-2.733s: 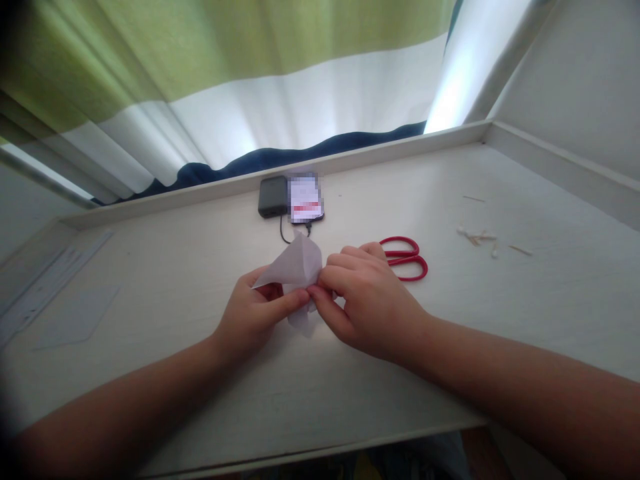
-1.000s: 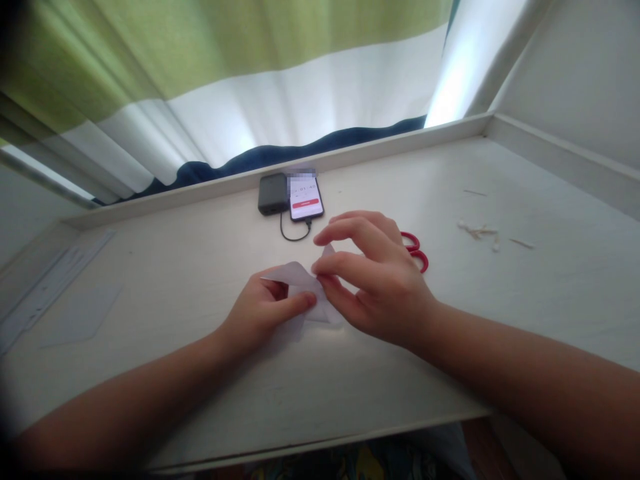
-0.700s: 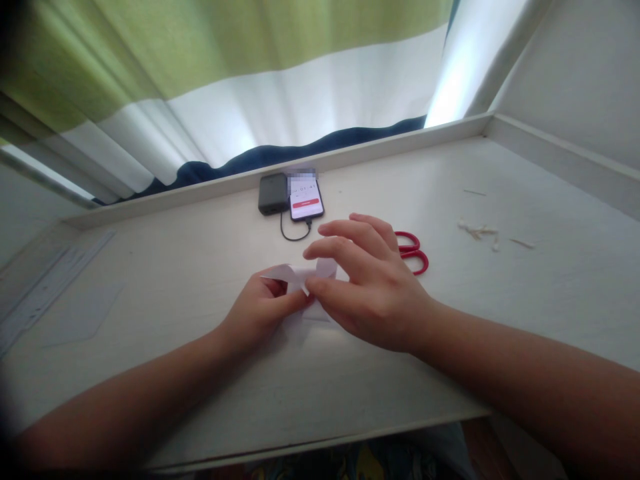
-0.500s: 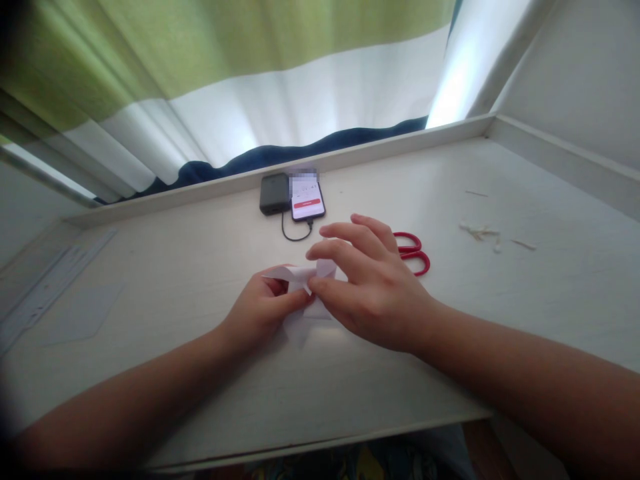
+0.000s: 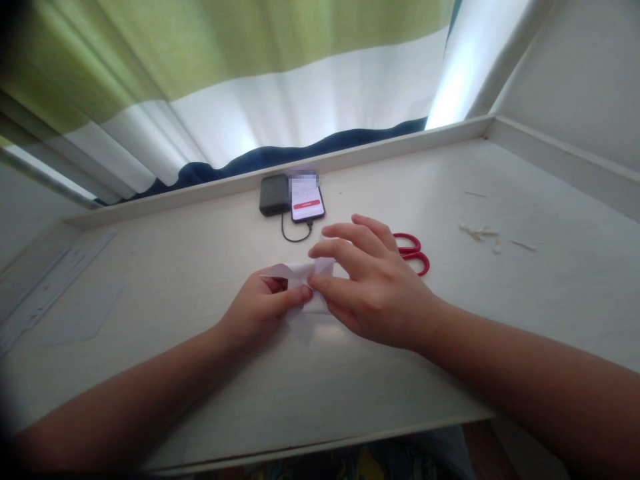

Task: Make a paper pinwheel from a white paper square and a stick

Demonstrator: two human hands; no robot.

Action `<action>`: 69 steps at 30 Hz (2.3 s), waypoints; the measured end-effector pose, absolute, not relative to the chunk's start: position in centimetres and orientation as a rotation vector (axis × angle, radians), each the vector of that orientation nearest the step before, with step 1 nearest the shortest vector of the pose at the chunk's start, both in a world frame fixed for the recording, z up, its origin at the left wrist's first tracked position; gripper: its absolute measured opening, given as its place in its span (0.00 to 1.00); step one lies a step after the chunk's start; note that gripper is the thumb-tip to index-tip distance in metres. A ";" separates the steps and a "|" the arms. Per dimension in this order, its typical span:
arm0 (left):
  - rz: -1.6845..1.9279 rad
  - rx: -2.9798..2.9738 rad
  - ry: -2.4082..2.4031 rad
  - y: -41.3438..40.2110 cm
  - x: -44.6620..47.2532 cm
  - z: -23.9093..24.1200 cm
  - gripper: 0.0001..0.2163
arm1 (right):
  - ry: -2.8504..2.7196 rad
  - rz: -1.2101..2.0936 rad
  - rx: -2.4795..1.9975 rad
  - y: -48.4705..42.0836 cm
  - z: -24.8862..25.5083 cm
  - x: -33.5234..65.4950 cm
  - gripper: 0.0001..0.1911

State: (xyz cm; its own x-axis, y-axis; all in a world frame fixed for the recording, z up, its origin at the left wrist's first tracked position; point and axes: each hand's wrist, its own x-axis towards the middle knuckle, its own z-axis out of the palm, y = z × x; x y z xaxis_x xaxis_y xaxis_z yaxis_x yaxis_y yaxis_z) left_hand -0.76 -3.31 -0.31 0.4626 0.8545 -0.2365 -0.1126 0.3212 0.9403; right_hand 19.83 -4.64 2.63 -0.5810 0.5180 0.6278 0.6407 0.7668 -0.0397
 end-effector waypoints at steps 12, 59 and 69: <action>0.804 1.105 0.908 -3.2 -0.8 0.1 0.11 | -2.280 -0.120 -0.853 -4.6 2.6 19.9 0.16; 0.750 1.082 0.899 -3.7 -0.3 1.1 0.18 | -1.834 1.220 -1.287 -4.2 2.8 18.9 0.07; 0.781 1.131 0.952 -3.8 -0.1 1.0 0.17 | -1.827 1.190 -1.193 -4.1 1.7 18.7 0.07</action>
